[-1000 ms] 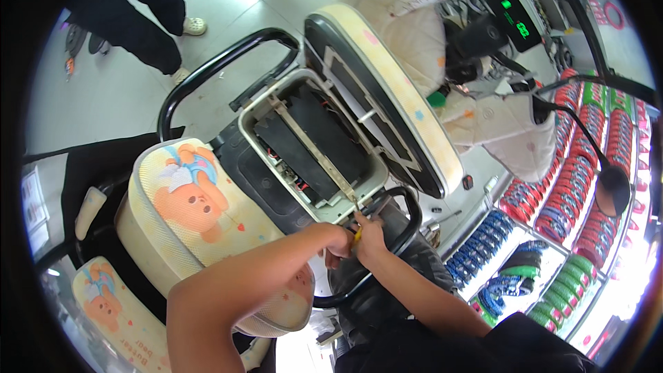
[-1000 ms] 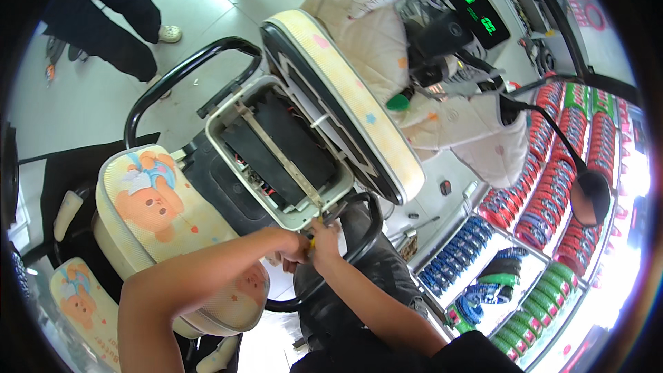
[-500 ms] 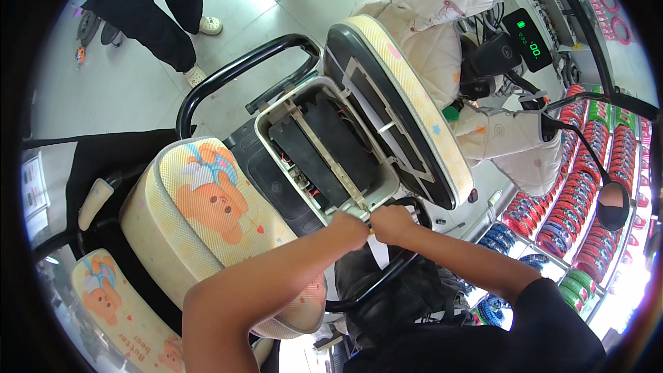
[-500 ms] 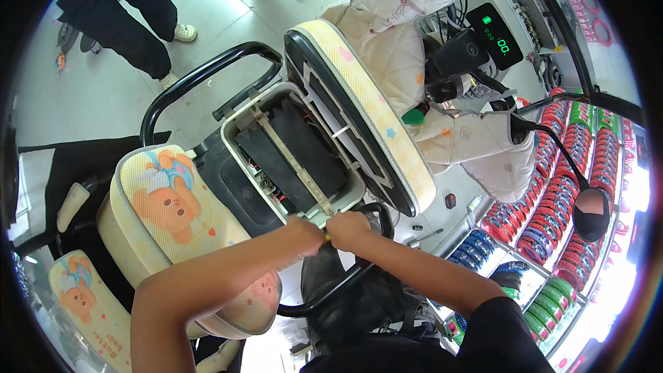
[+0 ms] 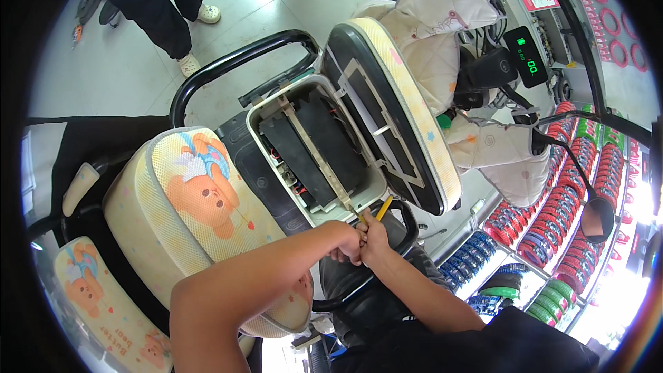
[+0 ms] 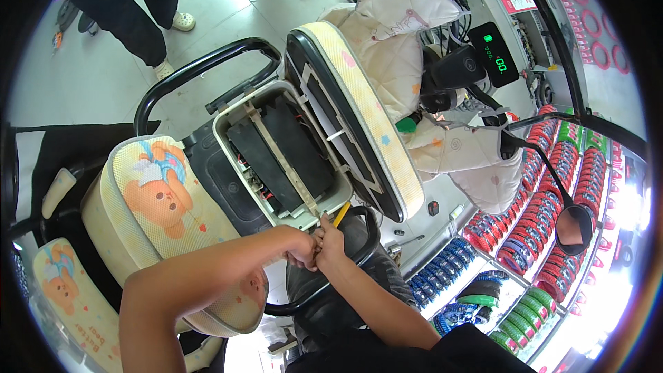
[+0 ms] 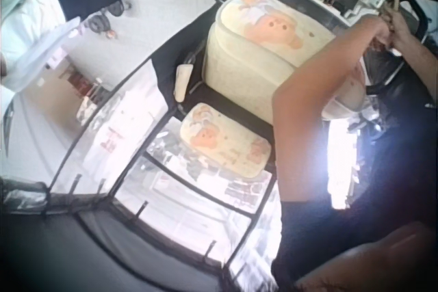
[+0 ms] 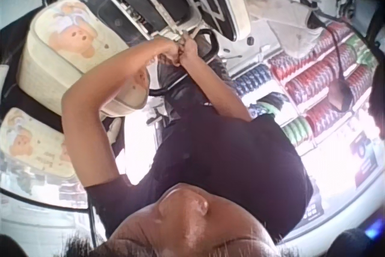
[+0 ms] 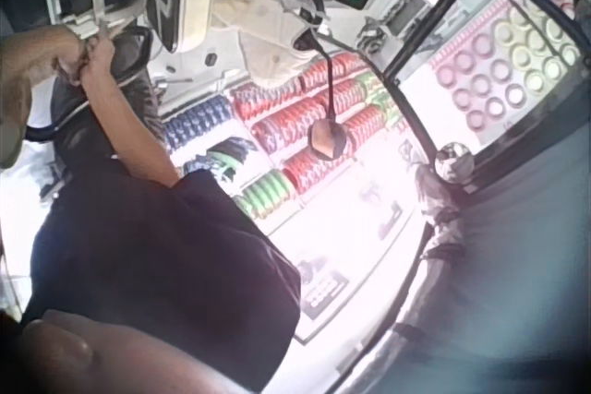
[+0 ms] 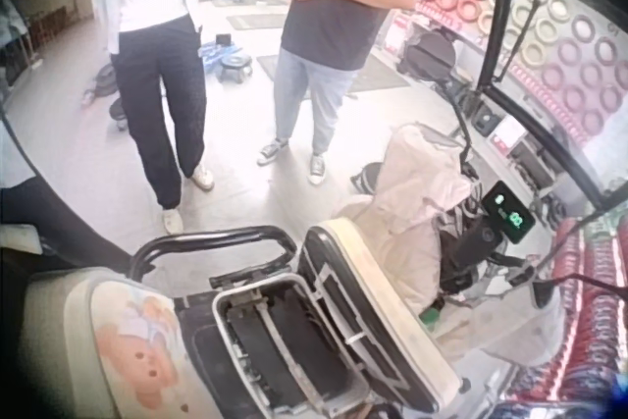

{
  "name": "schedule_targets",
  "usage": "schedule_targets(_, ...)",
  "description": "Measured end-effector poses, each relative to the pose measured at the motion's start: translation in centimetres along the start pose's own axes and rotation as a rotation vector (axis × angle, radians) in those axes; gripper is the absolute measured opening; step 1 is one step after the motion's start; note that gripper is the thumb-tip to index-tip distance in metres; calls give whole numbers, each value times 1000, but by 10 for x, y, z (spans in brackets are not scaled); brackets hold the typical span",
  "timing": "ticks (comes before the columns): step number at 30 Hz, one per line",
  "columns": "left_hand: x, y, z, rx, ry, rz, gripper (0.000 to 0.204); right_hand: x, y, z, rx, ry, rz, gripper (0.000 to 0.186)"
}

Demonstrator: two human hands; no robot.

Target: The person uses a yellow screwdriver to adjust components under the seat of a white electric scooter, then closes the seat. The person walks to the front of the scooter and uses a tire inflator to inflate the front tire.

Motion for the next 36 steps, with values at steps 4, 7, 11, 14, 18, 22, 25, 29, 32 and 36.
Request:
schedule_targets(4,-12,14,-7,-358,58,141,29,-5,-12,3,-166,-85,-25,36)
schedule_targets(7,-32,10,-19,-403,161,-54,28,-25,-26,16,-420,-361,25,88)
schedule_targets(11,-16,8,-12,-294,154,-72,35,-74,23,86,-1786,-1452,352,82)
schedule_targets(14,-30,8,-15,-161,140,-111,39,-60,41,107,-2378,-1236,1043,54)
schedule_targets(18,-57,-7,-23,184,86,-326,25,-17,45,97,-2576,-599,1200,24)
schedule_targets(22,-80,-43,-5,595,92,-763,23,-8,33,91,-2180,-497,653,29)
schedule_targets(25,-92,-71,0,613,119,-1179,15,15,40,87,-1950,-363,314,36)
schedule_targets(29,-72,-78,-2,438,8,-1368,12,46,27,75,-1749,-431,104,31)
schedule_targets(32,-65,-63,-7,304,-200,-1025,12,47,22,56,-529,18,-106,19)
schedule_targets(36,-31,-42,7,97,26,-369,14,25,20,10,-123,-95,-221,23)
Point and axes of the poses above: each hand's wrist, its own x-axis towards the middle knuckle, its own y-axis out of the palm, z = x × y, the point moved 1 cm from there along x, towards the middle knuckle, and after that the axes turned 12 degrees about -y, right-handed, at the moved point
